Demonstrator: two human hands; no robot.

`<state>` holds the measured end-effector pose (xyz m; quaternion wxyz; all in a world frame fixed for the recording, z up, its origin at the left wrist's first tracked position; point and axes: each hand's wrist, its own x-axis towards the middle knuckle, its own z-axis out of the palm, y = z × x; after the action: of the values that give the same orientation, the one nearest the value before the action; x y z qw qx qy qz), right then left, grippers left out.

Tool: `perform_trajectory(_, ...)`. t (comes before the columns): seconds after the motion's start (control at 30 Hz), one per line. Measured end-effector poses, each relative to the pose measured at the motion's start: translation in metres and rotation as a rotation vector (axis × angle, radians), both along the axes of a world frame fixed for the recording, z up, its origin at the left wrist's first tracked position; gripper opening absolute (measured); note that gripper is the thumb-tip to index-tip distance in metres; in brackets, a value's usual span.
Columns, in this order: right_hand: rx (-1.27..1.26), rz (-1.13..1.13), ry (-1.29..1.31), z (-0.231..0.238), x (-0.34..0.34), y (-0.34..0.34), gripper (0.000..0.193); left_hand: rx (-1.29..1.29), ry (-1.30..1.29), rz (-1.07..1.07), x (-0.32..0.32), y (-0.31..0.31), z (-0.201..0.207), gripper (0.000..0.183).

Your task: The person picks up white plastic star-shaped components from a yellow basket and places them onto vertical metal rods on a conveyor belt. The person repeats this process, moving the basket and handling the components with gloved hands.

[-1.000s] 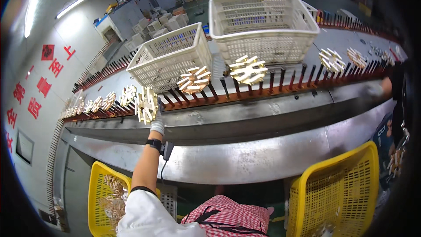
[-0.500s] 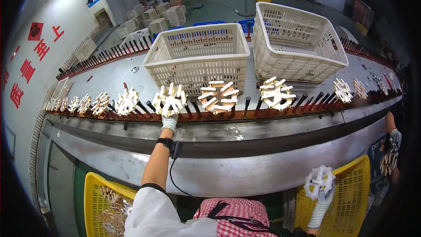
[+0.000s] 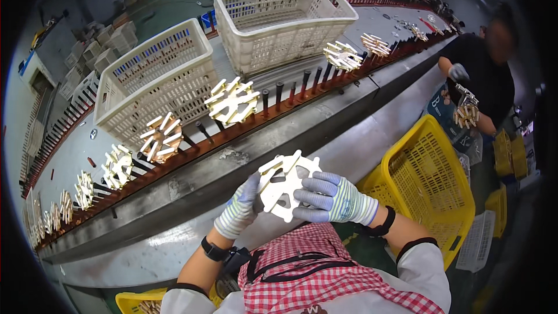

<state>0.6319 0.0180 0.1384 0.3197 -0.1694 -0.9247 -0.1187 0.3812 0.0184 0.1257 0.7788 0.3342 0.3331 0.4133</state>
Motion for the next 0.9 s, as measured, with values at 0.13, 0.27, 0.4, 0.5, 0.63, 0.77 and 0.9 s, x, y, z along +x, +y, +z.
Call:
perform_trajectory(0.13,0.036,-0.172,0.100,-0.014,0.012,0.004,0.036,0.121,0.080,0.008,0.014,0.020,-0.002,0.063)
perform_trajectory(0.27,-0.347,-0.550,0.518,-0.052,0.024,-0.005,0.048,0.136,0.105,0.066,0.021,0.025,-0.004,0.071)
perform_trajectory(0.4,-1.314,0.001,0.935,-0.074,0.002,0.001,0.059,0.132,0.080,0.038,0.039,0.034,-0.001,0.074)
perform_trajectory(0.5,-0.931,-0.198,0.657,-0.112,0.000,0.007,0.058,0.128,0.070,-0.007,0.042,0.040,0.001,0.073)
perform_trajectory(0.63,-1.859,0.334,1.276,-0.119,0.002,0.021,0.063,0.114,0.078,-0.041,0.035,0.039,-0.003,0.068)
perform_trajectory(0.77,-1.039,-0.010,0.623,-0.128,-0.017,0.042,0.058,-0.168,-0.327,0.027,0.025,0.041,-0.008,0.068)
perform_trajectory(0.9,-0.811,-0.118,0.423,-0.117,-0.028,0.048,0.052,0.470,0.456,0.072,0.031,0.033,-0.034,0.054)
